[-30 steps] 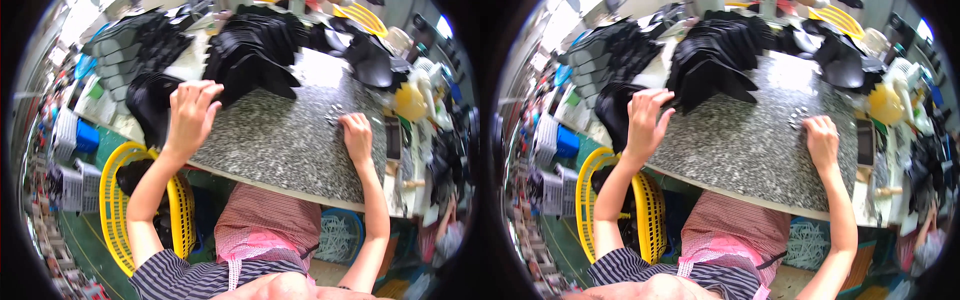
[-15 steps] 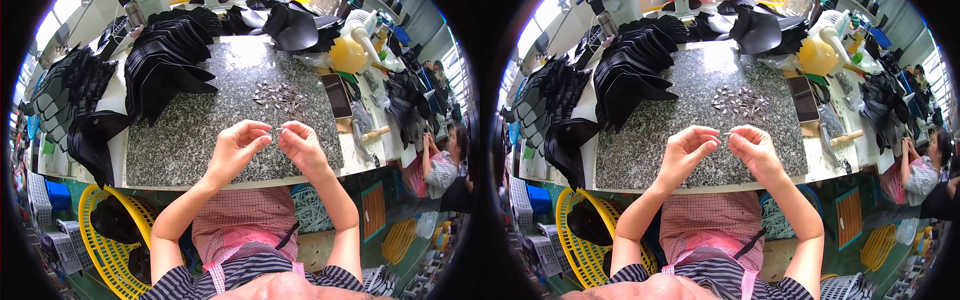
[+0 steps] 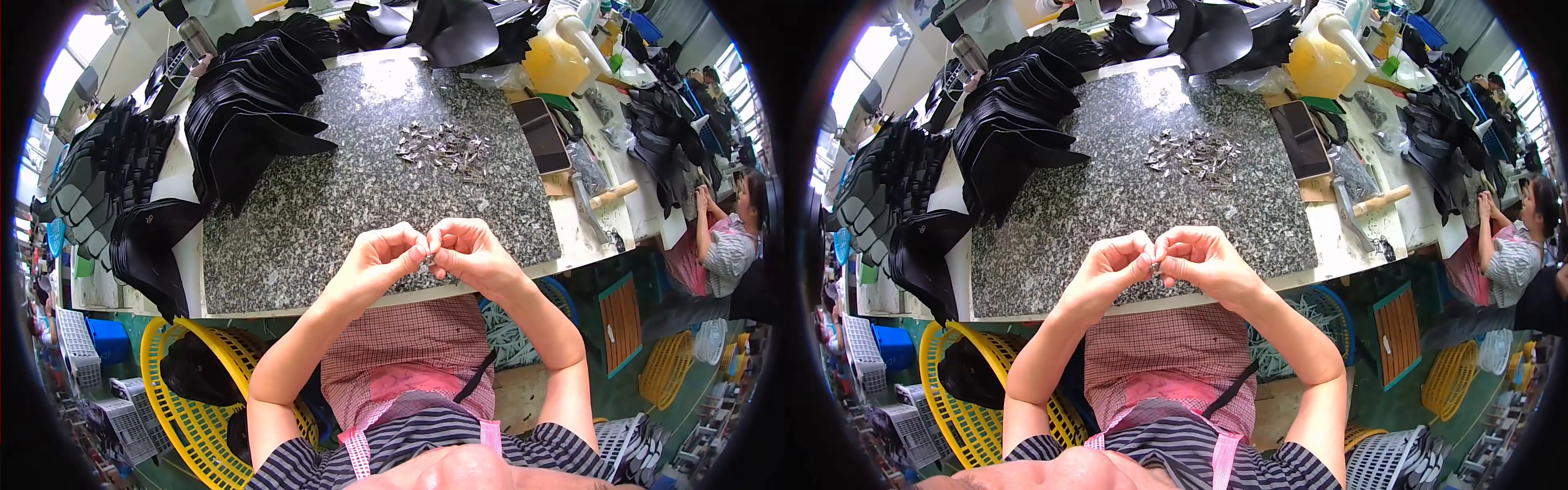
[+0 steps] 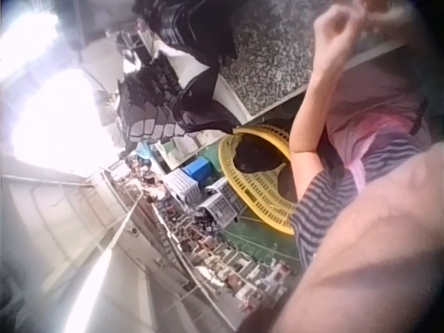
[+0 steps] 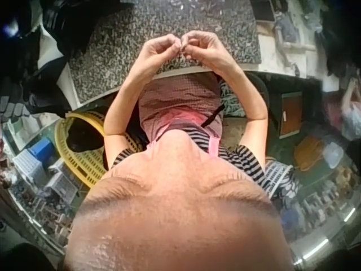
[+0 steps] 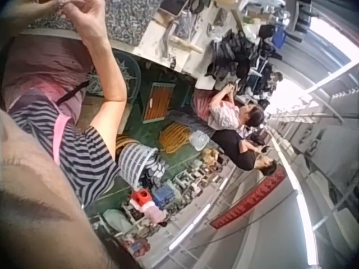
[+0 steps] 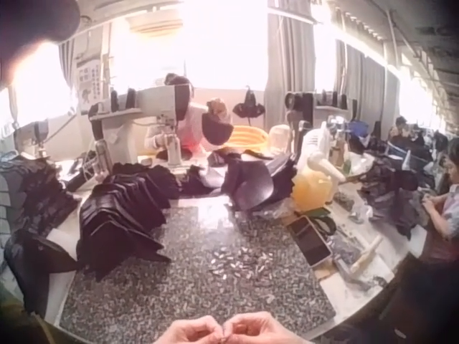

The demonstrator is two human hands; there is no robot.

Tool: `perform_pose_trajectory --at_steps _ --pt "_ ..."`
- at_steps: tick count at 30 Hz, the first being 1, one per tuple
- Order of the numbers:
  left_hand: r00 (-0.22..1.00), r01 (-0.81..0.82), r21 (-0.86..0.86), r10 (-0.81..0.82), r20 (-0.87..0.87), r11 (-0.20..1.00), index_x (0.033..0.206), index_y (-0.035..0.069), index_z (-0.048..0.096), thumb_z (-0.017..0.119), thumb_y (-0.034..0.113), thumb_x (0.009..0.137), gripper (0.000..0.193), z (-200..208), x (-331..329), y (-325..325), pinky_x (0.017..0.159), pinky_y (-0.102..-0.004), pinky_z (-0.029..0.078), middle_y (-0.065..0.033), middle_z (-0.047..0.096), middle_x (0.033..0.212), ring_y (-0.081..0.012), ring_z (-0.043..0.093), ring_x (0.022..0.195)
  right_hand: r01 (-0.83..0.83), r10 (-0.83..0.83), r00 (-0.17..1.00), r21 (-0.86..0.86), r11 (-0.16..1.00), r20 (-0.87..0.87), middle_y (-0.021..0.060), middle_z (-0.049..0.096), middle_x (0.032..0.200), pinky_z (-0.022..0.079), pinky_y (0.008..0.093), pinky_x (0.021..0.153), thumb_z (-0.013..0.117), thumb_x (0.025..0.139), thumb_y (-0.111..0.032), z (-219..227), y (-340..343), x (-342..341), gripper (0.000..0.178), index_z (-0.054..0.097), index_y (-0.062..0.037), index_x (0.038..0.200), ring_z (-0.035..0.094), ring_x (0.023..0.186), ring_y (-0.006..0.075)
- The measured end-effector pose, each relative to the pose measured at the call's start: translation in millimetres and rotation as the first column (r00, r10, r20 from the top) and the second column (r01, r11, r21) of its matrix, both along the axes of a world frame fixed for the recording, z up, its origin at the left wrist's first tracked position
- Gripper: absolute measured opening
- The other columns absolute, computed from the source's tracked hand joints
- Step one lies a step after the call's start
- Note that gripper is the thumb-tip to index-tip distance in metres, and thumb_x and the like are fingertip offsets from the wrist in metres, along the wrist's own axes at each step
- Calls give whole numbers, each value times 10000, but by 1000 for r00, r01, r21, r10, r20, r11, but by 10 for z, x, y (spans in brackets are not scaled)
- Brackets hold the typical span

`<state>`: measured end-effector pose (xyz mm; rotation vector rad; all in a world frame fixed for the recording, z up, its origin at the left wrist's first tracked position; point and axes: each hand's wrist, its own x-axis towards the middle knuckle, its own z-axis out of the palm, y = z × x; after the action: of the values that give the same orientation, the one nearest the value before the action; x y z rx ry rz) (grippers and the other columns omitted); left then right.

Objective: Attaching small metal hooks to shoe upper components at a manufacturing workbench.

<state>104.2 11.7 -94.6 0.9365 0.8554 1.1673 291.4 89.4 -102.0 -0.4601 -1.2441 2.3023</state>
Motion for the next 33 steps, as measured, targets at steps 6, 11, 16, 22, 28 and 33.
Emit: perform_pose_trajectory --at_steps 6,11,16,22,28,33 --pt "623 -301 593 625 -471 747 919 24 641 682 4 865 70 -104 127 -72 690 -263 471 -55 564 890 -146 585 785 130 -164 980 -267 955 -112 35 677 973 538 270 867 668 944 -94 -79 -189 -203 185 639 -50 1122 646 911 109" --pt "544 -271 638 661 -516 721 910 25 684 717 7 839 80 -86 152 -116 707 -279 493 -63 624 878 -157 625 790 277 -272 959 61 959 -84 17 667 957 517 247 849 717 892 -35 -140 -141 -109 276 575 -63 1127 642 927 93" --pt "871 -242 231 316 -376 942 932 6 704 731 85 882 98 -92 43 -204 726 -239 505 -40 681 870 -92 634 810 250 -421 907 799 547 5 68 671 878 550 295 720 755 798 49 73 -103 6 351 536 -32 1061 682 810 154" --pt "975 -91 -11 87 -206 996 962 -7 696 705 93 919 109 -27 -24 -259 748 -223 508 -10 683 889 -61 622 841 174 -353 936 840 514 22 70 640 844 546 339 706 759 788 27 206 -130 77 328 510 -39 991 679 798 229" --pt "991 57 -16 -59 -120 998 956 -18 691 696 65 917 91 29 -75 -287 784 -227 508 -15 672 920 -63 611 883 109 -50 994 974 196 -102 55 588 845 509 376 785 670 806 -11 340 -69 48 197 517 -63 918 611 804 247" --pt "996 89 -53 -88 15 995 944 -21 684 682 40 918 66 -41 -124 -335 784 -230 493 -6 649 926 -63 589 891 62 109 992 998 -19 -59 79 668 961 548 417 804 673 753 -28 507 -100 -13 178 514 -68 822 656 840 266"
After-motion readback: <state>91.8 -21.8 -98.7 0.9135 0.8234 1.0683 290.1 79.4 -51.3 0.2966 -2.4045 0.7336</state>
